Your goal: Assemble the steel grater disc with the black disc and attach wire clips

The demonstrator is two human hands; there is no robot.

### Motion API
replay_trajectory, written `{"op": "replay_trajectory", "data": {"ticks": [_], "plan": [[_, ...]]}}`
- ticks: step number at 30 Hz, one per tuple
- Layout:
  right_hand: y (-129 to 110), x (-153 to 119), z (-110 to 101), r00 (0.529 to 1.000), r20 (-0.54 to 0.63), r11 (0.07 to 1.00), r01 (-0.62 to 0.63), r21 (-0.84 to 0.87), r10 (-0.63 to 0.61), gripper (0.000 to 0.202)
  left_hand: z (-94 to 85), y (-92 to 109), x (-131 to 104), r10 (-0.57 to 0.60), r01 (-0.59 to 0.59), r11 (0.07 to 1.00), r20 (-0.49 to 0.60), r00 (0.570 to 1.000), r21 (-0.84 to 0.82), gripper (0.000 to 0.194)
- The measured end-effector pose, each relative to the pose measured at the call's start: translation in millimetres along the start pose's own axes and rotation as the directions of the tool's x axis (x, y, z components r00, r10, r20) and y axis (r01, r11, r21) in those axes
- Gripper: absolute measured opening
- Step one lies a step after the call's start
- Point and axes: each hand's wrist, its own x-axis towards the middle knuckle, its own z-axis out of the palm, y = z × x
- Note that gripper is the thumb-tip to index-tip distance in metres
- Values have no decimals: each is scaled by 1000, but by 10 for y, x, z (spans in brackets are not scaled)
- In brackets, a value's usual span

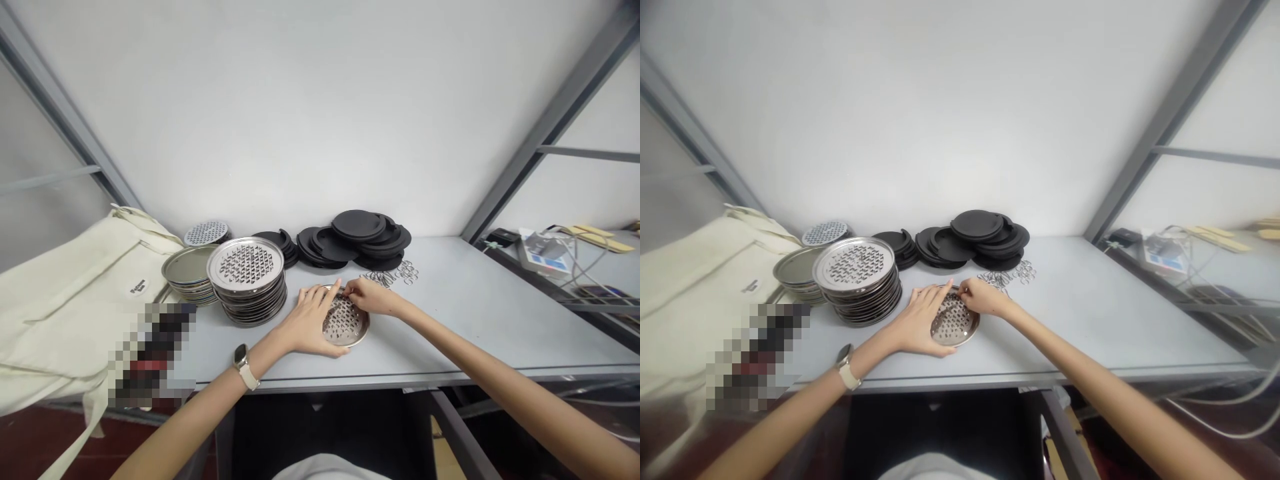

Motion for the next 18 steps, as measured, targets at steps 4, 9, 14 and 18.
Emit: {"op": "replay_trajectory", "data": {"ticks": [4,9,14,18], "plan": [[-35,9,-23,999,-7,997,36,-73,-36,23,-1,-10,-2,-5,5,1000,16,1000,4,127],[-33,46,-55,991,9,978,136,-158,-136,23,-18,-13,-3,-7,7,1000,14,1000,-29,125],[13,121,-68,961,0,933,270,-239,-278,18,-48,-5,3,-18,18,999,8,1000,-47,124],[37,168,-37,936,-54,909,323,-264,-349,17,-57,-16,2,-31,31,999,3,1000,-39,124]]}}
